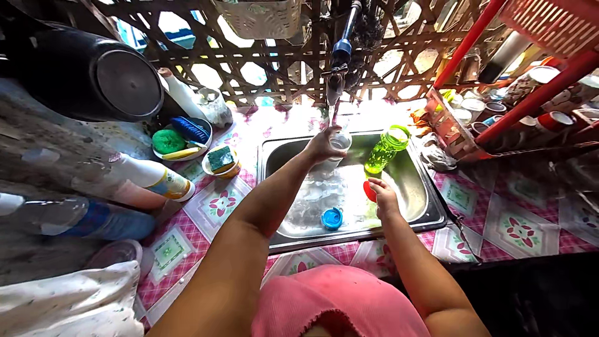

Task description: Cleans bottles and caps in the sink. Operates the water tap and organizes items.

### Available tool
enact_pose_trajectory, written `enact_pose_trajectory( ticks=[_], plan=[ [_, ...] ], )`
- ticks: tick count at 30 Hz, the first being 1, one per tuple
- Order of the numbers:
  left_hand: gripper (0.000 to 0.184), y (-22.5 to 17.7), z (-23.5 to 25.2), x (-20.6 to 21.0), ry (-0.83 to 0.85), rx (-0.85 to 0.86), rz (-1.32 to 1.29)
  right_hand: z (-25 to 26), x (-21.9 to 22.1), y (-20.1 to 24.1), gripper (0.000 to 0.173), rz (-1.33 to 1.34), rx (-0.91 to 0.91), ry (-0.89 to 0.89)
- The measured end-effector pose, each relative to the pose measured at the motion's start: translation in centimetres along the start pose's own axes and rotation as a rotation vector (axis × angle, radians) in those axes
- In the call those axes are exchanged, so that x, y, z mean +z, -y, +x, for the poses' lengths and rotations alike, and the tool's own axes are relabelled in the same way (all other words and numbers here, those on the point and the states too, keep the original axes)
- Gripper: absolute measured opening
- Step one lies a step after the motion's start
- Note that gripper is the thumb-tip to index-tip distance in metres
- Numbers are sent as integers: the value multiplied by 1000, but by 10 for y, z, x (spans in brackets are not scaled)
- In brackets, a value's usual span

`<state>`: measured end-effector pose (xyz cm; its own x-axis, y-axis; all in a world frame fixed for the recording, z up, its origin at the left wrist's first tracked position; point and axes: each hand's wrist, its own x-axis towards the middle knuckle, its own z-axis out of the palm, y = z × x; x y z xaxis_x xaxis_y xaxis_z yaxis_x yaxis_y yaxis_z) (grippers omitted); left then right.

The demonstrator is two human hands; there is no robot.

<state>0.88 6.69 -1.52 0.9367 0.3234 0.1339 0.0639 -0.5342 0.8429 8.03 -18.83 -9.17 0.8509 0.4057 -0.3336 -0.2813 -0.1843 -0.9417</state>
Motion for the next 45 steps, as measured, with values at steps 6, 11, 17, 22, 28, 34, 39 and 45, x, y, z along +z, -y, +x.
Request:
enact_pose_trajectory(
  ticks=[6,11,17,22,28,34,39,45],
  plan=[
    [98,20,-7,7,-177,-117,-137,-9,-5,-5,28,115,111,22],
    [95,21,-19,7,-233,-204,-318,-17,7,4,29,417,309,19],
    [103,34,-27,20,-247,-223,-331,-17,16,1,27,-686,-350,318],
    [101,36,-18,20,-282,-141,-421,-24,28,-7,27,-1153,-523,385],
    [100,38,-11,21,-232,-142,-332,-30,25,-7,27,-1191,-558,407],
    [103,40,-11,22,-277,-191,-253,-34,26,-3,28,-1164,-634,409],
    [101,38,-20,23,-302,-198,-222,-39,32,-4,37,-1128,-652,385],
    [108,41,-13,22,-286,-242,-141,-37,37,-7,29,-1241,-589,509]
  ],
)
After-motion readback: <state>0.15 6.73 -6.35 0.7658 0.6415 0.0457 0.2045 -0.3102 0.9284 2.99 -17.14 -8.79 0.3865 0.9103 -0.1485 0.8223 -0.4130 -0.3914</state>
